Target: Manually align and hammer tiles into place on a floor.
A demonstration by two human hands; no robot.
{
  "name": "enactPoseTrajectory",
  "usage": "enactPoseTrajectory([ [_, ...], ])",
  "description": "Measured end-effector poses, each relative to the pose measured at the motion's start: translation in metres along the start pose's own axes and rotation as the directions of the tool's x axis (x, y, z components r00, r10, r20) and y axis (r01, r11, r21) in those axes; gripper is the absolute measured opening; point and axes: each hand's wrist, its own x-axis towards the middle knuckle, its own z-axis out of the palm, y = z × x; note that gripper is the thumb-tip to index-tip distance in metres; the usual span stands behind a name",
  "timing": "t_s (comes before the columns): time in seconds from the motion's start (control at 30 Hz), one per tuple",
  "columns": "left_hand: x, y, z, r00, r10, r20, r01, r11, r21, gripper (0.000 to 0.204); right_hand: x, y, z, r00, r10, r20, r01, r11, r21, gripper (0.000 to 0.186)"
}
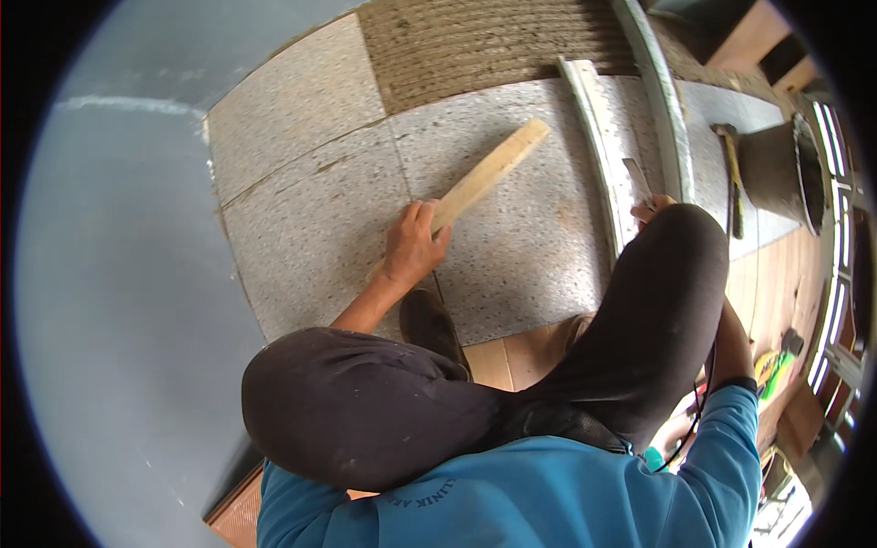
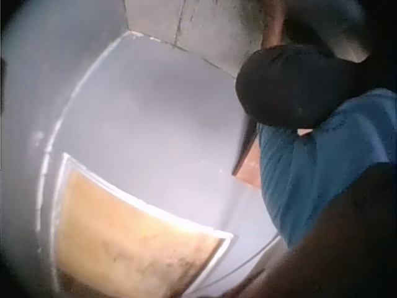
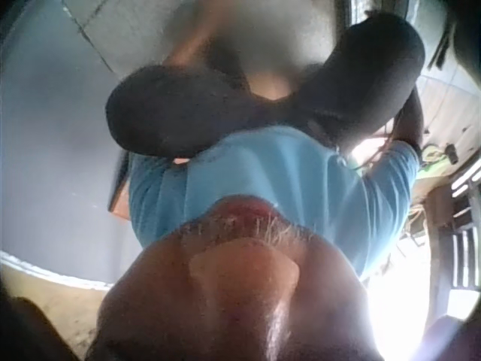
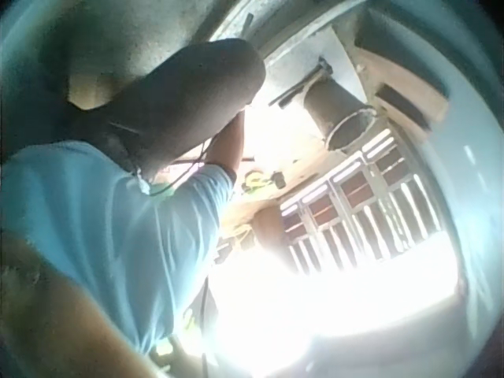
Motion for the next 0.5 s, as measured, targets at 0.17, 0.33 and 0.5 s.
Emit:
enactPoseTrajectory([
  [0.17,0.008,0.002,-0.009,0.996,0.087,0.008,-0.088,0.996,0.02,0.043,-0.026,-0.009,-0.005,0.97,-0.108,-0.22,0.157,0.963,0.218,0.034],
  [0.33,0.085,0.024,-0.078,0.959,0.162,0.233,-0.219,0.945,0.242,0.046,-0.006,-0.045,-0.075,0.693,-0.617,-0.373,0.707,0.683,0.184,0.023],
  [0.5,0.189,0.095,-0.113,0.838,0.459,0.294,-0.532,0.808,0.255,0.047,0.008,-0.118,-0.098,0.243,-0.865,-0.439,0.935,0.329,-0.13,0.044],
])
